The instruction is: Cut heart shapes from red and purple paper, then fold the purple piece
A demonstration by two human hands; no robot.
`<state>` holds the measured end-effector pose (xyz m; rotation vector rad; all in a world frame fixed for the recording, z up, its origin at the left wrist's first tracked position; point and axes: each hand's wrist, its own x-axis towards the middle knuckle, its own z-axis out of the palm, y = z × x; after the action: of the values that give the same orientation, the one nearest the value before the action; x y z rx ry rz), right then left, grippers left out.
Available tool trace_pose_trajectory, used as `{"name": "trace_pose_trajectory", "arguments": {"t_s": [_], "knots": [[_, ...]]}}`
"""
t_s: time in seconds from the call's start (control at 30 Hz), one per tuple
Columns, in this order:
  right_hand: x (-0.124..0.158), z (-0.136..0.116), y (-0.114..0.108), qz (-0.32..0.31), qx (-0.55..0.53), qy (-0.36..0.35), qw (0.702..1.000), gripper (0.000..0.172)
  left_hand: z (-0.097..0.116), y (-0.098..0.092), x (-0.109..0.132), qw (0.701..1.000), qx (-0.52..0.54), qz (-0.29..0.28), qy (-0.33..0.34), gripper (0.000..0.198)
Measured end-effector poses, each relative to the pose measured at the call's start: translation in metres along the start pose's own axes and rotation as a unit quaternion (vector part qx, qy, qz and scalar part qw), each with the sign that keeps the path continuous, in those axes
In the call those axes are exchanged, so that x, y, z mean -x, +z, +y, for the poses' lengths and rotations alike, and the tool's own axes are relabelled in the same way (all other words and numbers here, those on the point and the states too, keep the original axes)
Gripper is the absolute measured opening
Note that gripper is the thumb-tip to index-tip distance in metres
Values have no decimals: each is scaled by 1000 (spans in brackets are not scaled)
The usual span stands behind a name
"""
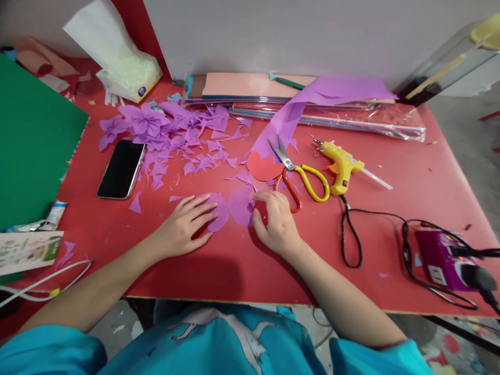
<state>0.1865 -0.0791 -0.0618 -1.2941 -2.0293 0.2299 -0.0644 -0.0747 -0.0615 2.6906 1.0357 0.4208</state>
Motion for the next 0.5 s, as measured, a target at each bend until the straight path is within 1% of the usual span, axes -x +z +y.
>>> {"name": "trace_pose_trajectory", "arguments": {"t_s": [0.13,0.2,0.27,0.37,0.43,0.5], "knots": [[0,-2,-3,64,-16,88,994,22,-1,1,0,1000,-10,14,8,30],[-1,-1,-4,64,-13,87,994,24,-2,1,0,1000,-14,16,17,30],[-1,1,-3,32,-13,40,999,27,-3,1,0,999,-21,20,26,30],[-1,3,0,-65,-15,-56,996,31,-3,1,0,999,-26,29,35,28],[-1,4,1,-124,-10,-85,989,33,-3,0,-1,999,-22,29,34,27],[-1,3,2,-159,-8,-98,982,36,-2,0,-1,999,-16,25,32,27]]}}
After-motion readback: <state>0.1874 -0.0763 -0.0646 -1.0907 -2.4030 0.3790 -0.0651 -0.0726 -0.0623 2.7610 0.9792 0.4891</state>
